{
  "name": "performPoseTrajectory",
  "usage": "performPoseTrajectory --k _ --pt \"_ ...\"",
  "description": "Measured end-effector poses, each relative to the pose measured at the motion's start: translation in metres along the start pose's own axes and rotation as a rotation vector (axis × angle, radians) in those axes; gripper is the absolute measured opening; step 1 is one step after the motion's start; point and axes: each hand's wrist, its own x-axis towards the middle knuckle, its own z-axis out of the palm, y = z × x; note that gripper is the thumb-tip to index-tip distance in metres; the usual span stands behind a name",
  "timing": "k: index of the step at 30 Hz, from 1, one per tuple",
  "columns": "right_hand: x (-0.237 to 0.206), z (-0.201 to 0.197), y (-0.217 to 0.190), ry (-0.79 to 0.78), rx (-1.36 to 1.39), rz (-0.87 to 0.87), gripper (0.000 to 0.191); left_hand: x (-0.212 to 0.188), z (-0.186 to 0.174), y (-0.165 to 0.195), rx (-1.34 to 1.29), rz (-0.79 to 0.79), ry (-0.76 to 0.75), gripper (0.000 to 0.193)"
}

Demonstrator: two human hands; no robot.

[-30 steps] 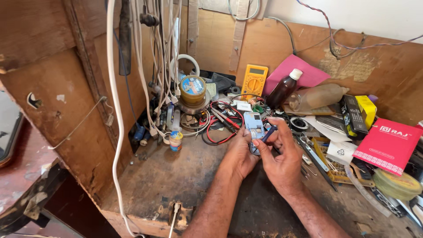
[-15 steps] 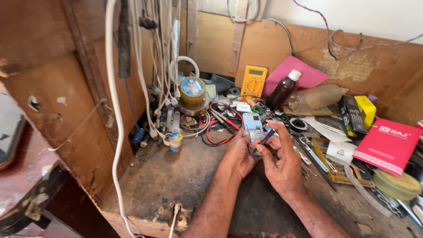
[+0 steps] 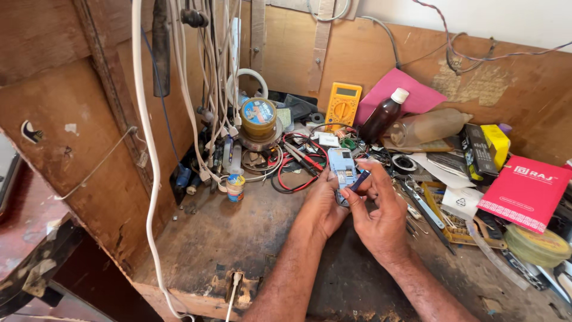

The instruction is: The person uses a small tool to pry and separate the back cover of a mobile phone, then continues to work on the internal components. The person handles the phone and tool throughout the clip.

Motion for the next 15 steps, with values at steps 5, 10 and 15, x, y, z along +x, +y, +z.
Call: performPoseTrajectory --k 5,10,15 --pt "-0.0009 -0.0015 -0.0026 -0.058 0.141 -0.073 0.056 -0.0004 -0.0017 0.0009 -0.046 -0.009 0.059 0.04" --pt "-0.0007 -0.0058 -0.005 -0.087 0.16 -0.018 0.057 -0.0013 0.0005 0.0017 -0.055 -0.027 0.071 0.042" --pt "0.0008 -0.0025 -0.0056 -0.009 0.089 -0.06 0.065 -0.0021 0.0031 0.0033 0.001 -0.03 0.079 0.043"
